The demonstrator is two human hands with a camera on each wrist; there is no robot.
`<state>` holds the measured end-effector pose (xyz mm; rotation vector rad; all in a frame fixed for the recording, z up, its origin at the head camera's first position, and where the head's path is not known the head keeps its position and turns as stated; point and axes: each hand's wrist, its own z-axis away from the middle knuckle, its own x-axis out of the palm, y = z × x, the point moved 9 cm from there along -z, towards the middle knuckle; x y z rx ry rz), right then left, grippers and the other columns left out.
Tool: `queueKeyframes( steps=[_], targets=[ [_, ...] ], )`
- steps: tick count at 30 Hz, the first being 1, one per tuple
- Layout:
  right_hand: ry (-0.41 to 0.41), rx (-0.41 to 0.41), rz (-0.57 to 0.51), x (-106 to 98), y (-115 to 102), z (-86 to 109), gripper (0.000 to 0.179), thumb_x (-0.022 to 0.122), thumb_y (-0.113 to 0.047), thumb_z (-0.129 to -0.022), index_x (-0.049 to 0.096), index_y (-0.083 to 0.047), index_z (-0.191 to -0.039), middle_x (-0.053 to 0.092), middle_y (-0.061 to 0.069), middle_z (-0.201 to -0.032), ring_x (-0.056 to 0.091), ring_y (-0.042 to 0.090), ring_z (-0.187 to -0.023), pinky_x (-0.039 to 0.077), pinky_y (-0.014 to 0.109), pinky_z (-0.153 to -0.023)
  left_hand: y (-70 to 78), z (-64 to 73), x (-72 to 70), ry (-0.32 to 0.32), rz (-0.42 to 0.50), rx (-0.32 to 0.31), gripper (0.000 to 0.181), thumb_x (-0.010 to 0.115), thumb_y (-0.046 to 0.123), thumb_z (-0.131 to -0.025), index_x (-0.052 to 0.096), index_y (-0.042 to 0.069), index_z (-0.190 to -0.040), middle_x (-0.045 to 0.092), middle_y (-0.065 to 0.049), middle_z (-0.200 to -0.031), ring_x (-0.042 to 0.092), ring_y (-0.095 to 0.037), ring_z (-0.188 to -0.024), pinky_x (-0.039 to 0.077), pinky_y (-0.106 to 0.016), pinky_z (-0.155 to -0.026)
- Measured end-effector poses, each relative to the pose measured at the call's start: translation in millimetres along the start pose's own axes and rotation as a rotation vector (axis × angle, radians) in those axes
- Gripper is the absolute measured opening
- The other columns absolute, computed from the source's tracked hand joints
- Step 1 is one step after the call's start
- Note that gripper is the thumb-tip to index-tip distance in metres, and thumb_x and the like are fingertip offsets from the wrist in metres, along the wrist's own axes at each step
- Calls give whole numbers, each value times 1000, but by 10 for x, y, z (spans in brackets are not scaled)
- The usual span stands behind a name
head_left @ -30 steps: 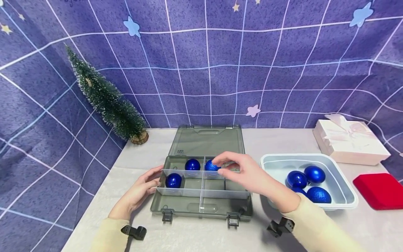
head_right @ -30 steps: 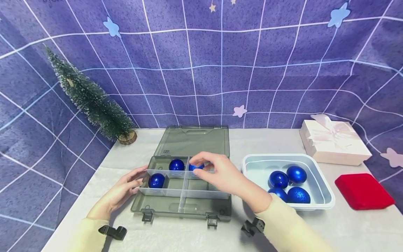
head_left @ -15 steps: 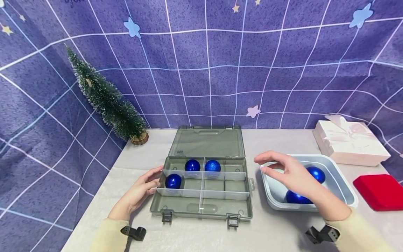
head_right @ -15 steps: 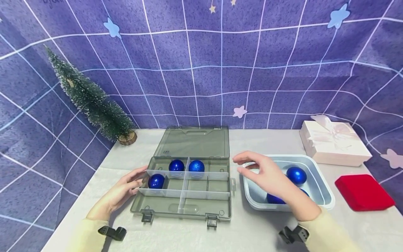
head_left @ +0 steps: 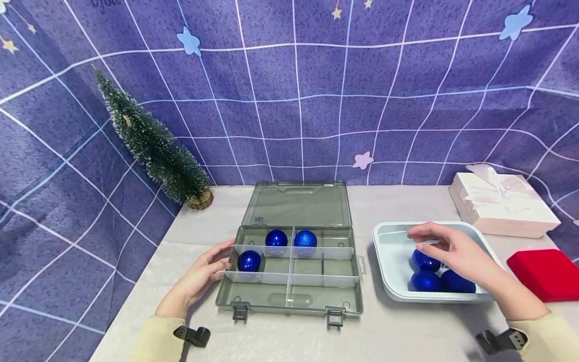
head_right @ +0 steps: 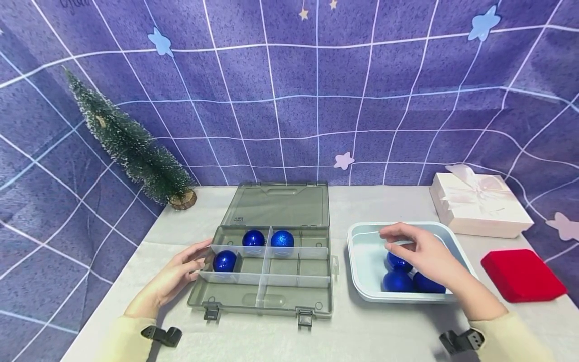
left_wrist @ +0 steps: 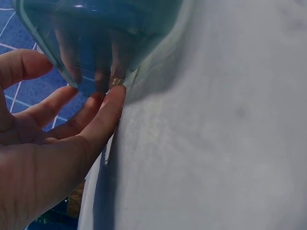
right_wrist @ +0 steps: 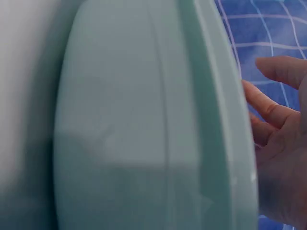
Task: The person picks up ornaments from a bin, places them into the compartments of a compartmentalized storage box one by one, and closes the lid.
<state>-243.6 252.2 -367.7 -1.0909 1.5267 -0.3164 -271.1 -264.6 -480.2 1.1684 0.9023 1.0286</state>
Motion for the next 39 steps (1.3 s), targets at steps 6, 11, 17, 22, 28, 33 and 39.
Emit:
queueKeyframes(
  steps=[6,11,17,22,28,33,39],
  targets=[
    [38,27,119,-85,219,82,28,73,-4,-91,71,-3,-120,72,13,-115,64,0,-102,48,12,-81,-6,-7,0,-9,18,0,71,52,-3,-94,25,0,-160,24,-28,-159,49,-10,-91,42,-19,-69],
    [55,68,197,-108,350,144,30,78,-8,-88,73,-4,-117,73,11,-114,61,-4,-101,44,9,-83,-2,-2,5,-15,10,1,72,53,-2,-94,25,0,-160,23,-28,-160,51,-11,-96,44,-21,-72],
    [12,97,283,-72,419,173,36,83,-16,-84,74,-6,-118,74,9,-113,64,7,-104,39,10,-85,20,14,-4,1,-11,7,71,54,0,-94,26,0,-159,27,-29,-157,51,-14,-104,45,-24,-77],
    [-71,114,240,38,452,169,44,84,-18,-84,71,-4,-123,72,14,-115,70,30,-101,53,26,-82,36,31,-3,7,-40,13,71,54,2,-94,26,-1,-159,28,-30,-156,51,-18,-110,46,-31,-85],
    [-90,128,207,102,468,143,46,85,-18,-82,69,-2,-123,72,16,-115,71,38,-99,57,46,-83,37,32,3,9,-43,9,70,55,3,-95,27,0,-159,29,-30,-157,51,-19,-110,46,-32,-87],
    [-75,131,213,107,472,135,44,86,-17,-81,70,-3,-120,72,14,-113,71,37,-97,57,48,-81,28,18,4,-3,-24,10,71,54,2,-95,25,0,-160,27,-30,-158,50,-18,-109,46,-29,-84],
    [-39,119,211,64,440,124,43,87,-13,-80,70,-3,-119,73,12,-110,70,34,-96,57,36,-78,7,14,-7,-1,-20,4,71,54,2,-95,26,0,-160,27,-29,-158,51,-16,-106,46,-27,-82]
  ],
)
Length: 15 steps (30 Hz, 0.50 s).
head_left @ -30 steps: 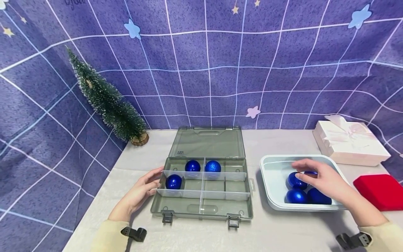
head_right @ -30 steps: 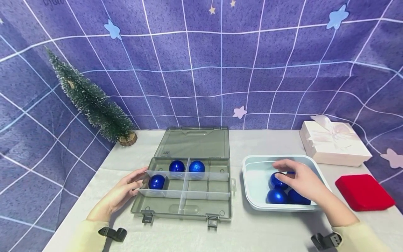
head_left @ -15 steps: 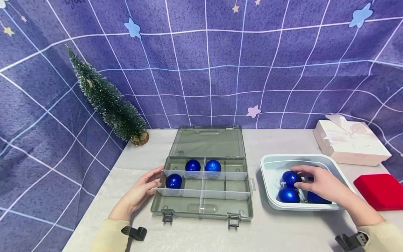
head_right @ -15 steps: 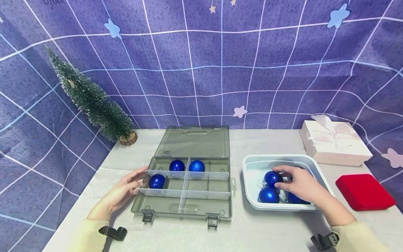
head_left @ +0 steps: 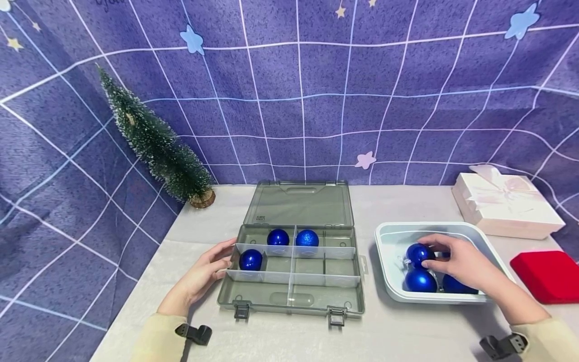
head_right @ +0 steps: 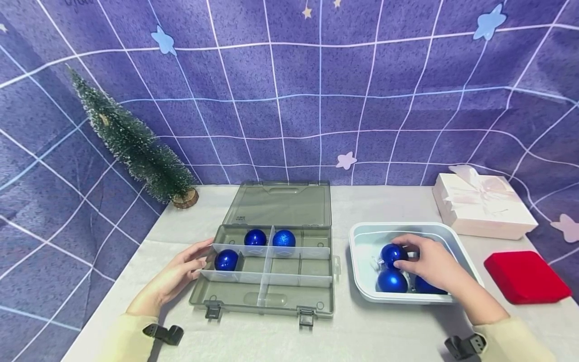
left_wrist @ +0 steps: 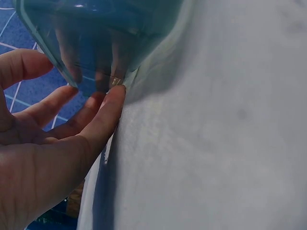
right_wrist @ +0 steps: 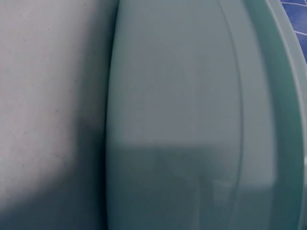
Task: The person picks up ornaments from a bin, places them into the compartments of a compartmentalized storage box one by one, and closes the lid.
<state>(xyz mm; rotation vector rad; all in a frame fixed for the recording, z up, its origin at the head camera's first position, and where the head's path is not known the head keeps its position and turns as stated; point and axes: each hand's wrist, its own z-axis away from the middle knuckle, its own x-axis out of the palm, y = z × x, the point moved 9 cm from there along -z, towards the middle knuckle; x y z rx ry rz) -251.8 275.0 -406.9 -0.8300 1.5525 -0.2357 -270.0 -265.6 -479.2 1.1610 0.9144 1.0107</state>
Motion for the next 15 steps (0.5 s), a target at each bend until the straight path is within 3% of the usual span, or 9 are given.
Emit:
queueKeyframes(
  steps=[3,10,15],
  targets=[
    [31,-5,6,-50,-38,2,43,87,-13,-80,71,-4,-119,73,13,-111,70,30,-97,56,32,-77,11,5,4,-3,-3,2,70,54,2,-95,26,0,-160,27,-30,-158,51,-17,-107,45,-27,-82],
    [124,-14,25,-185,-160,10,44,87,-14,-80,71,-6,-121,74,13,-111,67,8,-96,53,19,-76,-8,-2,-3,14,-6,-18,70,54,2,-95,27,2,-160,30,-27,-157,51,-18,-108,46,-27,-82],
    [164,-35,-76,-236,-296,-3,43,84,-5,-81,69,1,-121,72,19,-111,66,1,-93,55,18,-73,-15,-6,-6,12,-9,-17,70,54,2,-95,27,2,-160,29,-27,-157,52,-17,-106,46,-26,-81]
  ],
)
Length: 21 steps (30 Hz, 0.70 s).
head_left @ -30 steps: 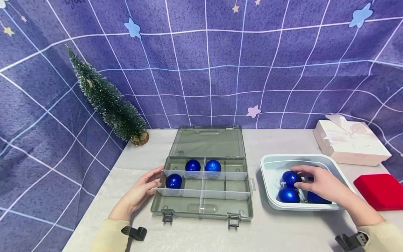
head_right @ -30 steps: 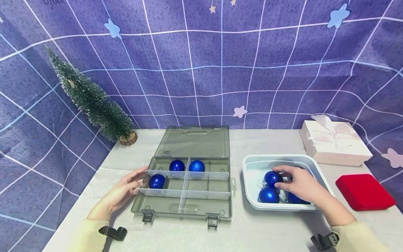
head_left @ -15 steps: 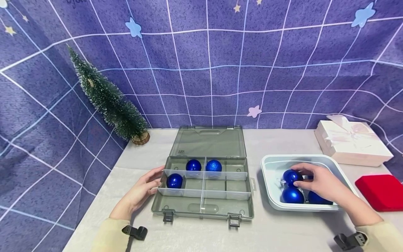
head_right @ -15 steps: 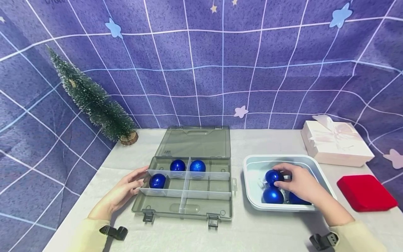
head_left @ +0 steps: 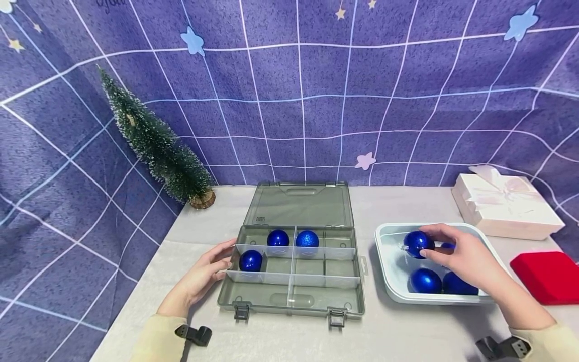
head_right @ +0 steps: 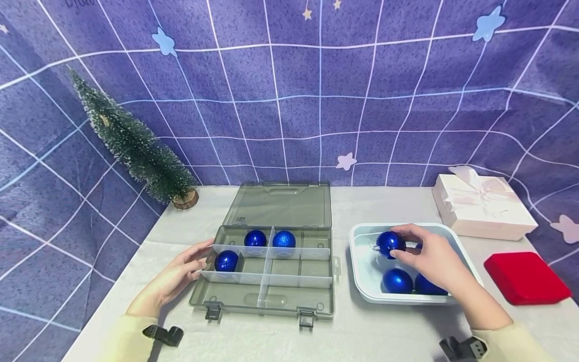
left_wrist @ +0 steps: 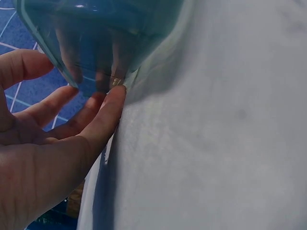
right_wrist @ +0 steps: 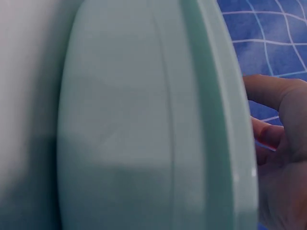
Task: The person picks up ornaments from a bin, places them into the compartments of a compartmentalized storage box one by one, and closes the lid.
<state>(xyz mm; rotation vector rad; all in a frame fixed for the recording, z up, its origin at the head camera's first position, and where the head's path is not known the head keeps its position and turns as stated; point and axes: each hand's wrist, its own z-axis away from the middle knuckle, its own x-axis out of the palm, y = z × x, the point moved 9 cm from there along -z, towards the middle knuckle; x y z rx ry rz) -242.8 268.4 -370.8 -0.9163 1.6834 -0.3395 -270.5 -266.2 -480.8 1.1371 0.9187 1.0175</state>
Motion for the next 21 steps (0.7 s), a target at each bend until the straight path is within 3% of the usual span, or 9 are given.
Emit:
queueKeyframes(
  steps=[5,15,21],
  targets=[
    [31,-18,-87,21,-171,-29,43,82,1,-82,67,4,-122,71,21,-112,63,-7,-96,53,15,-76,-1,13,0,-2,-10,-3,70,54,3,-95,27,2,-160,27,-27,-158,51,-18,-109,46,-28,-83],
    [39,-22,-160,148,-495,-135,45,83,0,-82,67,2,-124,71,18,-116,65,-4,-95,53,15,-80,-2,6,-6,4,3,-7,71,54,2,-95,27,3,-160,28,-26,-158,52,-18,-107,47,-27,-81],
    [9,-39,-166,274,-658,-213,46,83,-5,-84,67,-2,-127,71,14,-119,70,13,-100,55,24,-84,-17,-1,-9,-10,8,4,71,54,2,-95,27,2,-160,27,-28,-158,53,-15,-106,46,-27,-83]
  ],
)
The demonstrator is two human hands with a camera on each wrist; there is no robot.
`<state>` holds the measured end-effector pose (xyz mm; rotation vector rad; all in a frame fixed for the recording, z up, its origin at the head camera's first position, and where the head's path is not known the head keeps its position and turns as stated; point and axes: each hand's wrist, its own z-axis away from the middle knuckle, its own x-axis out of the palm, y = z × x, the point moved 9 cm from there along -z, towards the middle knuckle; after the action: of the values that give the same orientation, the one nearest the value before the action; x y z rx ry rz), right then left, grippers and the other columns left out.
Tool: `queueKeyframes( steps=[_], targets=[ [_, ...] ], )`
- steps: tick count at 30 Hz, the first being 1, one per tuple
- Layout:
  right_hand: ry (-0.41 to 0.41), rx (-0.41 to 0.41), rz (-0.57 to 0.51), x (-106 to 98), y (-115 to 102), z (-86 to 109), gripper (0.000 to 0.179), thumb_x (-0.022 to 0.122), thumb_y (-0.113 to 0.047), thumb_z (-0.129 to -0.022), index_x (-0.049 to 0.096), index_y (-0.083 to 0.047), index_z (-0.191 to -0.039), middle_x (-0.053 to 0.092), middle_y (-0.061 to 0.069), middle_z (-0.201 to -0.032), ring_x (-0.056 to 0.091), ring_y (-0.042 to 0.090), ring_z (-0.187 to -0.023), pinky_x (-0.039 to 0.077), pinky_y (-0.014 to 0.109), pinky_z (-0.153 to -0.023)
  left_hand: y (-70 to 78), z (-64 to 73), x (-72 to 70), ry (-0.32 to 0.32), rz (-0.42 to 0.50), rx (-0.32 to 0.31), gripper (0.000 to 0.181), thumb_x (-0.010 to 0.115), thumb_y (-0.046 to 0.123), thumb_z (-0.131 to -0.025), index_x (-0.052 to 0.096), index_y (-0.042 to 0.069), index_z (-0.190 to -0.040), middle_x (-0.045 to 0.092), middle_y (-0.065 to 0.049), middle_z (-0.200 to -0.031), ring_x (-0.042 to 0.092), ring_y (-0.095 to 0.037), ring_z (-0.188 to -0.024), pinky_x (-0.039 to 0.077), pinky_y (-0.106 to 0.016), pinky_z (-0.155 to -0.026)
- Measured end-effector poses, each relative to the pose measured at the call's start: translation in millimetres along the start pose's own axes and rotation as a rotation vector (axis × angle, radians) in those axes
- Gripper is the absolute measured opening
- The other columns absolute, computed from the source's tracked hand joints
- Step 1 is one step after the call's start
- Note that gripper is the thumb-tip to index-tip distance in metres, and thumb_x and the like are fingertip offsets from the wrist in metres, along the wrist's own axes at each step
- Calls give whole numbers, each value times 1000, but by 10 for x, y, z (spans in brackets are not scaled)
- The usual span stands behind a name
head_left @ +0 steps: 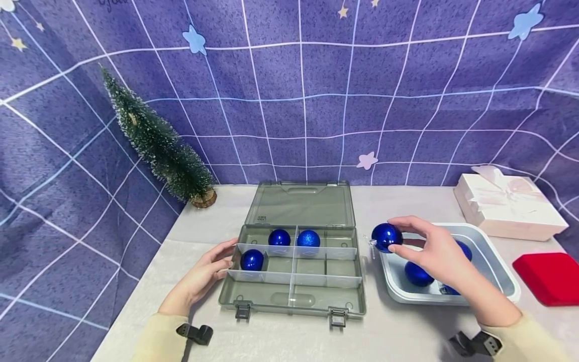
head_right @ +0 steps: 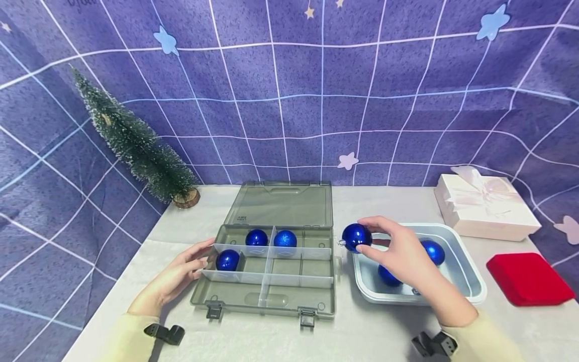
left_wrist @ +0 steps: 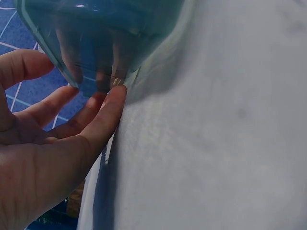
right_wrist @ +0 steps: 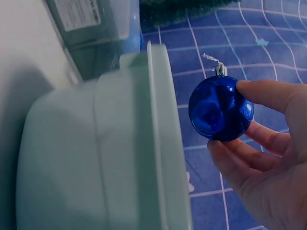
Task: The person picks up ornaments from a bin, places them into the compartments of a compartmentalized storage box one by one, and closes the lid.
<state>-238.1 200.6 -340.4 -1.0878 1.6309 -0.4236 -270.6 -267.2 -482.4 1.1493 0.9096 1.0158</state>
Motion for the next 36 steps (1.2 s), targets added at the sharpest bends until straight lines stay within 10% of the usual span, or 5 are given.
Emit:
queueKeyframes(
  steps=[8,36],
  targets=[
    [-61,0,-34,263,-151,-141,47,83,-8,-85,66,-2,-128,71,13,-118,69,32,-106,56,39,-88,1,-7,-3,-1,7,-1,71,54,1,-95,26,2,-160,27,-27,-158,52,-15,-106,46,-26,-81],
    [-313,-152,-162,1477,-928,-593,45,82,-9,-85,66,-7,-127,67,8,-124,67,25,-108,56,31,-88,7,-6,2,3,-14,-8,71,55,4,-95,26,2,-160,27,-28,-159,52,-18,-110,45,-32,-88]
  ],
)
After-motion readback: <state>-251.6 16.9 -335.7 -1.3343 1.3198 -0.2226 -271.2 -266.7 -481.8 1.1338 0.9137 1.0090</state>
